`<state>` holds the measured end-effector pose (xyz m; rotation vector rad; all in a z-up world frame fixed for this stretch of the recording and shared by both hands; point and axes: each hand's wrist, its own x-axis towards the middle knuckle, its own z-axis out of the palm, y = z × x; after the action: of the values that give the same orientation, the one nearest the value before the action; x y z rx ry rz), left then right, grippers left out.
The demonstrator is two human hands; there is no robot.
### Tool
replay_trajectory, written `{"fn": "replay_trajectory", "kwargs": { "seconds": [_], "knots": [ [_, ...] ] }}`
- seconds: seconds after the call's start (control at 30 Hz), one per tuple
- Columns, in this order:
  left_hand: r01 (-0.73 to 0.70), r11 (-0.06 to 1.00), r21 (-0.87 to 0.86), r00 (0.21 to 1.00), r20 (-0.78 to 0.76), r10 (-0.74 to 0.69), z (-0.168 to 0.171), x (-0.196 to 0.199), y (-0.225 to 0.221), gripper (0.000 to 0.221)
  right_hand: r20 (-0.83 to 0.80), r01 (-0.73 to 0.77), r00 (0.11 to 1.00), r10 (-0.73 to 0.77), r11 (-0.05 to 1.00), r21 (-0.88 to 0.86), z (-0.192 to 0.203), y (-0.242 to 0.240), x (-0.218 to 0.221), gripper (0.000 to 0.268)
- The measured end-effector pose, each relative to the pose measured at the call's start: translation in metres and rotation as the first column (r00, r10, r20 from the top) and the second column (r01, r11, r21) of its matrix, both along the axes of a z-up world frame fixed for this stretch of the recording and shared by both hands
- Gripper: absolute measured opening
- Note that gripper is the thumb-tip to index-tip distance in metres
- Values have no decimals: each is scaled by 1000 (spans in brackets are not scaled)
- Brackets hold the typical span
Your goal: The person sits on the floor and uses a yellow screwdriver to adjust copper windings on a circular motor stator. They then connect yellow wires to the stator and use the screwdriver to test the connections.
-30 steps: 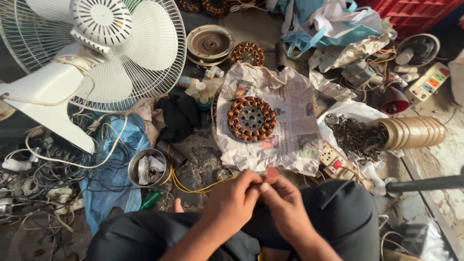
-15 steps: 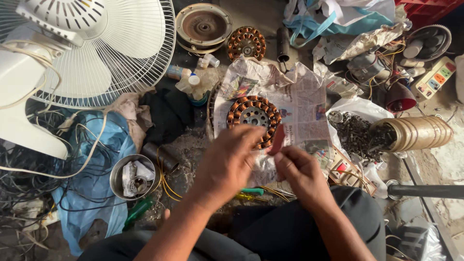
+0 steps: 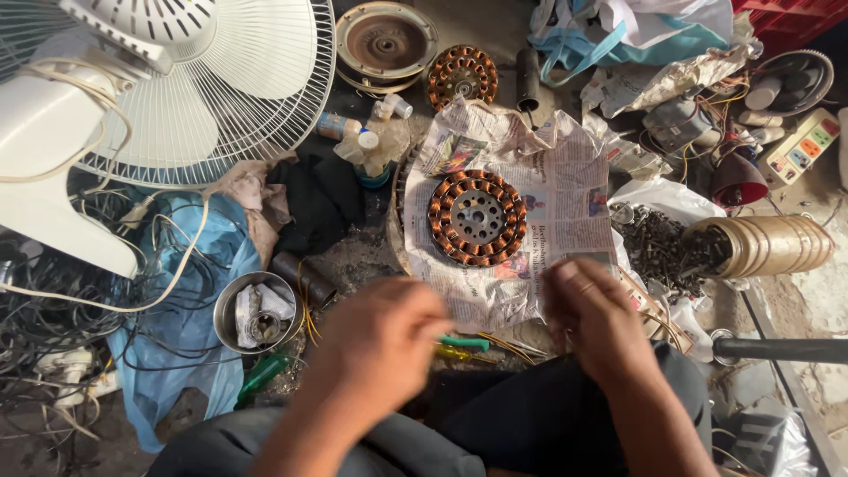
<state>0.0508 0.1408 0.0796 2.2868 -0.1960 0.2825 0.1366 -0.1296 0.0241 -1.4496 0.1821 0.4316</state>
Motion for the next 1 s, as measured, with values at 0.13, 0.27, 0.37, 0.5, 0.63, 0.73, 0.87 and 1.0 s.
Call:
{"fn": "replay_trajectory", "kwargs": {
  "seconds": [0.13,0.27,0.37,0.5,0.63,0.73,0.87,1.0],
  "knots": [
    [-205,910,360,979,74,191,-6,-11,32,42,70,102,992,-104,994,33,0,-1,22,19],
    [-288,953,96,958,34,286,-33,24,-8,20,205,37,978,-34,999,-12,-1,30,29,20],
    [-224,962,159,974,31,222,-45,61,-38,29,353,76,933,68,922,-379,-1,49,32,28],
    [-279,940,195,960,69,271,-54,81,-48,20,351,73,933,75,918,-390,-4,55,44,31],
    [-266,958,107,964,45,262,-71,85,-45,12,368,12,908,198,868,-497,-8,58,56,33],
    [-268,959,88,963,29,266,-81,89,-44,13,290,-15,911,294,725,-689,-10,64,65,32],
    [-232,961,150,973,14,232,-87,89,-40,23,312,-16,868,388,649,-761,-14,69,69,34],
    [-241,967,79,968,92,234,-89,88,-40,14,289,-52,882,373,685,-726,-15,70,69,36]
  ]
}}
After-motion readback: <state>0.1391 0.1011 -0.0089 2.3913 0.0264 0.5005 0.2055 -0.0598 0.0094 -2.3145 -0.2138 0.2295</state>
